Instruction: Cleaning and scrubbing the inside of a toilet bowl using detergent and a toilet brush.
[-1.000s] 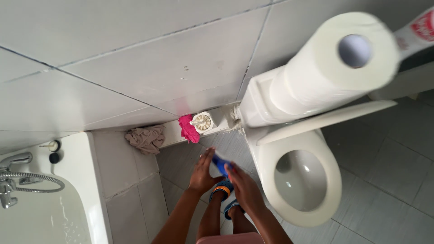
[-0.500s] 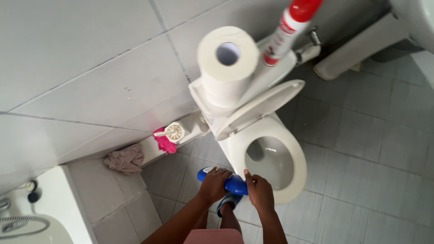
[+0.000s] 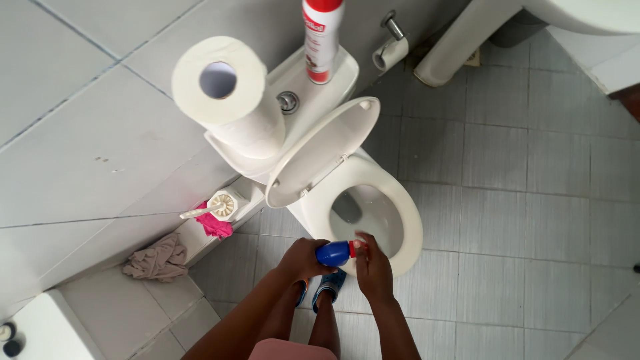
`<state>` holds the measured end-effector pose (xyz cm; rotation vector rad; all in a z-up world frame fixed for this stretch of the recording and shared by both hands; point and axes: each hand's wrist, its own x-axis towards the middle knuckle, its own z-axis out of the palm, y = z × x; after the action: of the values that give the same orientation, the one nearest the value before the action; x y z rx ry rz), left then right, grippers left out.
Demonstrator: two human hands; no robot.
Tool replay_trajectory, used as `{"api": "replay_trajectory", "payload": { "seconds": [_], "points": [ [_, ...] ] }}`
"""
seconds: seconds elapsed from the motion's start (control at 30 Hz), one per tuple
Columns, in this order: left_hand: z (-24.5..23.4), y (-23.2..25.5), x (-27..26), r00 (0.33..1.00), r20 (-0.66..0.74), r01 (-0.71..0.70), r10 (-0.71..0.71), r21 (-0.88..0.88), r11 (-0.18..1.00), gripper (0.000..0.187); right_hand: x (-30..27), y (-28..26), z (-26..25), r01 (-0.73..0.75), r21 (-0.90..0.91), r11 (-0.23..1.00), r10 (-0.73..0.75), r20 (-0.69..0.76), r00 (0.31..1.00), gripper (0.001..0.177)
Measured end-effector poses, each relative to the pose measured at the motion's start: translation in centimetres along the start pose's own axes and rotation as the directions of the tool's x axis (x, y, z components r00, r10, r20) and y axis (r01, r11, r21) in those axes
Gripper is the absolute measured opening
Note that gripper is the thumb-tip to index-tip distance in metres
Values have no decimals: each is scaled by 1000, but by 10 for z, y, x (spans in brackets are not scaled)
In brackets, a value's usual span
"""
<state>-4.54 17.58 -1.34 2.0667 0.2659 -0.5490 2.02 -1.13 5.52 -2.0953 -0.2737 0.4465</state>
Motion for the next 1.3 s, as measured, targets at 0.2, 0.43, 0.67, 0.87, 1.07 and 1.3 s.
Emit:
{"api": "replay_trajectory", "payload": {
  "seconds": [0.2,0.43,0.67,0.87,1.07,1.3],
  "points": [
    [12,13,18,999,9,-38,37,52,998,61,-6,36,-22,86,264,961,-113,90,990,22],
    [30,23,25,999,7,-41,41,96,995,61,-4,80,-30,-158,315,936,138,85,987,39],
    [39,9,32,999,29,-25,21,166,986,63,-2,101,-48,-395,322,860,313,278,908,30],
    [19,13,29,989,108,93,-98,53,994,71,-2,134,-64,-123,505,854,121,37,992,36],
    [17,29,26,996,49,75,-69,-125,989,73,-3,168,-34,-316,683,659,466,-41,884,31],
    [57,31,37,989,-61,-137,136,-12,990,65,-21,320,32,-617,731,292,822,139,553,24]
  ]
}}
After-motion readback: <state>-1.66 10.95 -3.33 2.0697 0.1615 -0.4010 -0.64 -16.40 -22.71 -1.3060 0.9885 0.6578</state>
